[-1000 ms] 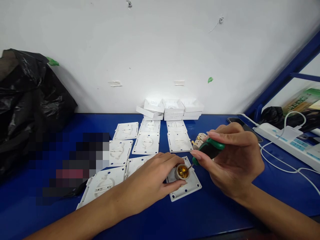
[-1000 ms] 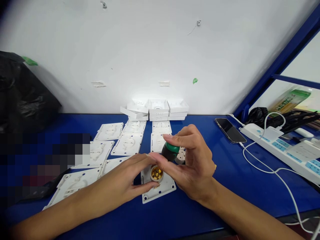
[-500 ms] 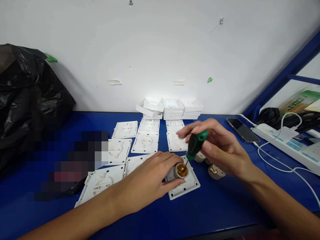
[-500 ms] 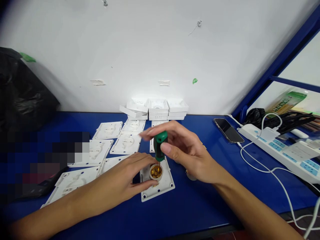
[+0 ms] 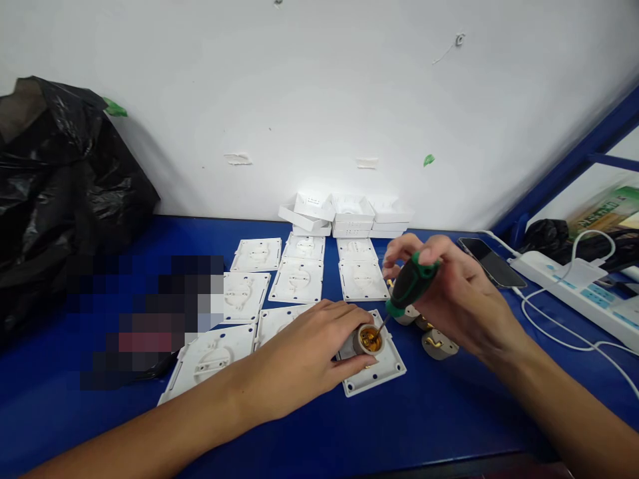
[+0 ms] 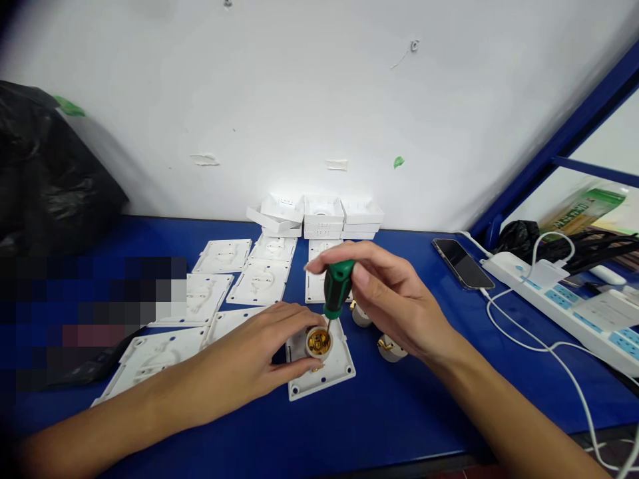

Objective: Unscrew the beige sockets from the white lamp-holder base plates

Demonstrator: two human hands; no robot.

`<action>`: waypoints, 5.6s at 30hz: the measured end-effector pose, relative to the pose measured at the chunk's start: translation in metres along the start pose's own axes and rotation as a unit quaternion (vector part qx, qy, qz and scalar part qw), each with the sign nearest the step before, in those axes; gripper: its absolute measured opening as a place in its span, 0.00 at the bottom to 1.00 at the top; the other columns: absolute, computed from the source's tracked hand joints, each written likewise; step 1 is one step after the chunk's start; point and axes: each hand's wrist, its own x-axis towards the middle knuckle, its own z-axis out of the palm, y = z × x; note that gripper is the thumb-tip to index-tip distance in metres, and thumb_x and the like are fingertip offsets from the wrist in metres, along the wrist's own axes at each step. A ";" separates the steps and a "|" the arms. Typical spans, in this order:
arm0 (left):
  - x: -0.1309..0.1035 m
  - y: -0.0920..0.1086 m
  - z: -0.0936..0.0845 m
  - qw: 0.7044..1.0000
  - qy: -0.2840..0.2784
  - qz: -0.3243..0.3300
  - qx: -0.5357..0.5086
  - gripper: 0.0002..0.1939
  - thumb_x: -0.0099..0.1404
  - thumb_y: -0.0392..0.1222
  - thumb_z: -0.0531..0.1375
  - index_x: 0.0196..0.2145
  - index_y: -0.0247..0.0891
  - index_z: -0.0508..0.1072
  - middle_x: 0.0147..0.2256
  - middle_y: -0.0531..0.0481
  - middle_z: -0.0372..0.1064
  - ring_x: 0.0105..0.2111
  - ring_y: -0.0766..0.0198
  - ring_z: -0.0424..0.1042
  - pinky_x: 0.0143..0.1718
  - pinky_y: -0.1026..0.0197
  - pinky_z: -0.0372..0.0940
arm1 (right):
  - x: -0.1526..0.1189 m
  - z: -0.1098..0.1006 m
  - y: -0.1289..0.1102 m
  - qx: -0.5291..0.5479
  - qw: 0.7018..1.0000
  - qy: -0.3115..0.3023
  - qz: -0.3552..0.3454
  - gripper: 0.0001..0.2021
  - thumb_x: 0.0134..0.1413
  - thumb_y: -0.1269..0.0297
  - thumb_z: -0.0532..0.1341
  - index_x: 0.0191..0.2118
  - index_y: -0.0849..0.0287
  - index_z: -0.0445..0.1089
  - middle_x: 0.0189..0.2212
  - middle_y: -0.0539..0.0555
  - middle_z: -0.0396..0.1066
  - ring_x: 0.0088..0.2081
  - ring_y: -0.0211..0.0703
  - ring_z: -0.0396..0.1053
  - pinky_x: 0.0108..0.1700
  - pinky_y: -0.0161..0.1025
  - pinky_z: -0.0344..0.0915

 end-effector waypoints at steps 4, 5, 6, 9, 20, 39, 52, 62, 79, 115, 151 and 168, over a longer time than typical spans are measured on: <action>-0.001 0.000 0.001 1.000 0.004 0.000 -0.003 0.16 0.73 0.46 0.64 0.55 0.44 0.71 0.47 0.47 0.74 0.48 0.52 0.73 0.50 0.51 0.69 | 0.001 0.001 0.000 0.009 0.999 0.036 -0.007 0.04 0.62 0.56 0.67 0.41 0.46 0.76 0.40 0.50 0.73 0.42 0.42 0.74 0.37 0.39 0.75; -0.001 -0.001 0.001 1.000 0.005 -0.001 -0.004 0.16 0.73 0.47 0.64 0.56 0.44 0.71 0.48 0.47 0.74 0.48 0.53 0.73 0.50 0.51 0.69 | 0.001 0.000 0.000 0.009 0.999 0.030 0.001 0.03 0.64 0.56 0.65 0.41 0.45 0.76 0.41 0.51 0.74 0.43 0.43 0.74 0.38 0.40 0.76; -0.001 -0.001 0.001 1.000 0.006 -0.002 -0.004 0.16 0.73 0.47 0.64 0.56 0.44 0.71 0.48 0.47 0.74 0.48 0.53 0.74 0.50 0.51 0.69 | 0.001 0.000 0.000 0.014 1.000 0.022 0.007 0.04 0.65 0.55 0.64 0.41 0.45 0.76 0.42 0.51 0.74 0.44 0.44 0.74 0.39 0.42 0.76; -0.001 -0.001 0.001 1.000 0.008 -0.004 -0.004 0.16 0.73 0.47 0.64 0.56 0.45 0.71 0.48 0.48 0.74 0.48 0.53 0.74 0.50 0.51 0.69 | 0.001 0.000 -0.002 0.025 1.000 0.009 -0.003 0.04 0.62 0.54 0.67 0.41 0.44 0.77 0.42 0.51 0.74 0.44 0.45 0.74 0.41 0.45 0.76; -0.001 0.001 -0.001 1.000 -0.003 -0.008 0.002 0.16 0.73 0.47 0.63 0.56 0.44 0.71 0.48 0.47 0.74 0.48 0.52 0.73 0.50 0.51 0.69 | 0.001 0.003 -0.003 -0.022 1.000 0.018 -0.011 0.09 0.69 0.55 0.60 0.47 0.43 0.78 0.44 0.53 0.73 0.42 0.44 0.72 0.40 0.43 0.76; -0.001 0.003 -0.001 1.000 0.000 -0.004 0.002 0.15 0.73 0.45 0.64 0.55 0.45 0.70 0.48 0.50 0.74 0.49 0.54 0.73 0.50 0.52 0.68 | 0.000 0.004 -0.006 0.009 0.999 0.031 0.017 0.10 0.68 0.55 0.60 0.48 0.44 0.78 0.43 0.52 0.74 0.41 0.43 0.74 0.39 0.41 0.75; -0.001 0.004 -0.001 1.000 -0.013 0.017 -0.006 0.15 0.70 0.42 0.66 0.53 0.44 0.72 0.43 0.52 0.74 0.47 0.55 0.73 0.48 0.55 0.67 | -0.005 0.008 -0.007 0.105 0.994 -0.005 0.042 0.14 0.72 0.58 0.56 0.54 0.49 0.76 0.47 0.54 0.75 0.46 0.41 0.72 0.44 0.35 0.72; 0.000 0.008 -0.002 0.999 -0.041 0.020 -0.019 0.13 0.67 0.40 0.67 0.49 0.43 0.73 0.43 0.52 0.74 0.46 0.55 0.73 0.49 0.55 0.67 | -0.005 0.007 -0.004 0.100 0.992 -0.069 0.019 0.18 0.66 0.66 0.64 0.60 0.47 0.71 0.45 0.52 0.74 0.45 0.40 0.70 0.44 0.35 0.70; 0.001 0.007 -0.001 0.999 -0.042 0.015 -0.022 0.16 0.68 0.41 0.67 0.52 0.43 0.72 0.46 0.51 0.75 0.49 0.54 0.73 0.52 0.53 0.67 | -0.007 0.007 -0.012 0.148 0.979 -0.112 0.086 0.20 0.70 0.66 0.59 0.64 0.47 0.66 0.52 0.53 0.73 0.51 0.38 0.71 0.52 0.36 0.70; 0.001 0.006 0.000 0.998 -0.025 0.020 -0.058 0.11 0.64 0.35 0.67 0.43 0.45 0.71 0.44 0.56 0.76 0.45 0.60 0.74 0.50 0.59 0.68 | -0.006 0.014 -0.003 0.105 0.993 -0.050 -0.022 0.19 0.59 0.77 0.68 0.54 0.56 0.73 0.46 0.53 0.75 0.46 0.37 0.74 0.47 0.35 0.74; 0.000 0.006 -0.001 0.998 -0.032 -0.024 -0.044 0.08 0.65 0.40 0.66 0.42 0.44 0.74 0.43 0.52 0.74 0.43 0.55 0.74 0.44 0.56 0.71 | -0.007 0.019 -0.019 -0.062 0.990 -0.086 -0.090 0.21 0.67 0.69 0.63 0.63 0.50 0.70 0.50 0.53 0.78 0.50 0.44 0.70 0.52 0.43 0.71; 0.000 0.009 -0.004 0.997 -0.030 -0.023 -0.069 0.18 0.63 0.39 0.67 0.50 0.46 0.70 0.46 0.51 0.73 0.45 0.53 0.74 0.48 0.53 0.71 | -0.007 0.022 -0.020 0.006 0.992 -0.111 -0.057 0.18 0.70 0.68 0.60 0.63 0.56 0.71 0.48 0.57 0.77 0.49 0.44 0.72 0.49 0.42 0.72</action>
